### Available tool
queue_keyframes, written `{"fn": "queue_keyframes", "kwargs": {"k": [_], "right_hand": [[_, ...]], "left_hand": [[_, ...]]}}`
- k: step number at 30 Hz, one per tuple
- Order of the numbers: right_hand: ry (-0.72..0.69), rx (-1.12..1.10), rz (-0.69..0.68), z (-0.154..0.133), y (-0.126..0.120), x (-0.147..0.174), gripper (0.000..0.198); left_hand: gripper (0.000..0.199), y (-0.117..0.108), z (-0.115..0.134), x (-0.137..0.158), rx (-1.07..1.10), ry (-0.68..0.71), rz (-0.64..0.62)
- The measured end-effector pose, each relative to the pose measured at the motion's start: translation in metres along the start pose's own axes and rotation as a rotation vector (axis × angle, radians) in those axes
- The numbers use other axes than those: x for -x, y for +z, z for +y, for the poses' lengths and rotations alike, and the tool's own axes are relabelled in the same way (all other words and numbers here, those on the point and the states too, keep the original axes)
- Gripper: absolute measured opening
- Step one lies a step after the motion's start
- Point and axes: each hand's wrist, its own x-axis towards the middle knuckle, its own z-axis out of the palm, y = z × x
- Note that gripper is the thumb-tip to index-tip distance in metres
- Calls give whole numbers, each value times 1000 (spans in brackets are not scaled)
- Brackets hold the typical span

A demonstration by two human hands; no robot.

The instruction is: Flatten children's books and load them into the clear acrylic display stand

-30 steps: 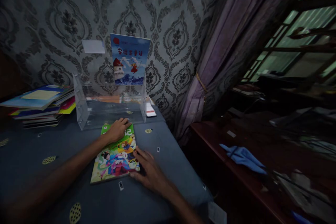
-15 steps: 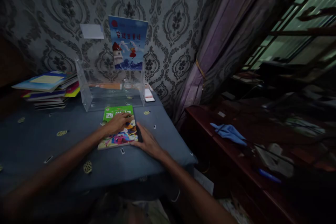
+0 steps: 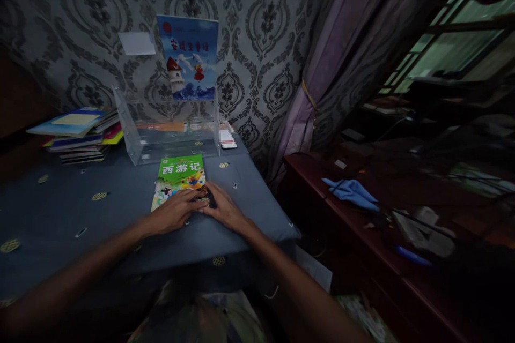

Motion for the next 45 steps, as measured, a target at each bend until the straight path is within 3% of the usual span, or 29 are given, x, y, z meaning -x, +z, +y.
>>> {"fn": "queue_keyframes", "kwargs": {"k": [7, 13, 17, 21, 24, 35, 40, 45], "right_hand": [[-117, 75, -25, -4, -3, 3, 70], [-144, 202, -49, -16, -11, 5, 59], [-237, 281, -95, -45, -2, 1, 49], [-312, 262, -283, -87, 25, -9, 70], [-305, 264, -358, -100, 39, -11, 86], [-151, 377, -210, -42, 12, 32, 95], [-172, 430, -178, -37, 9, 36, 88], [-189, 500, -188, -42, 6, 34, 88]], "left_hand": [[66, 14, -3, 30, -46, -2, 37], [57, -3, -11, 77, -27, -85, 70], [52, -6, -24, 99, -28, -109, 168], [47, -4, -29, 104, -33, -113, 233], [45, -5, -28, 103, -31, -103, 213], [48, -2, -27, 100, -24, -140, 222], [40, -9, -30, 93, -8, -171, 224], [39, -10, -53, 80, -31, -221, 240]]}}
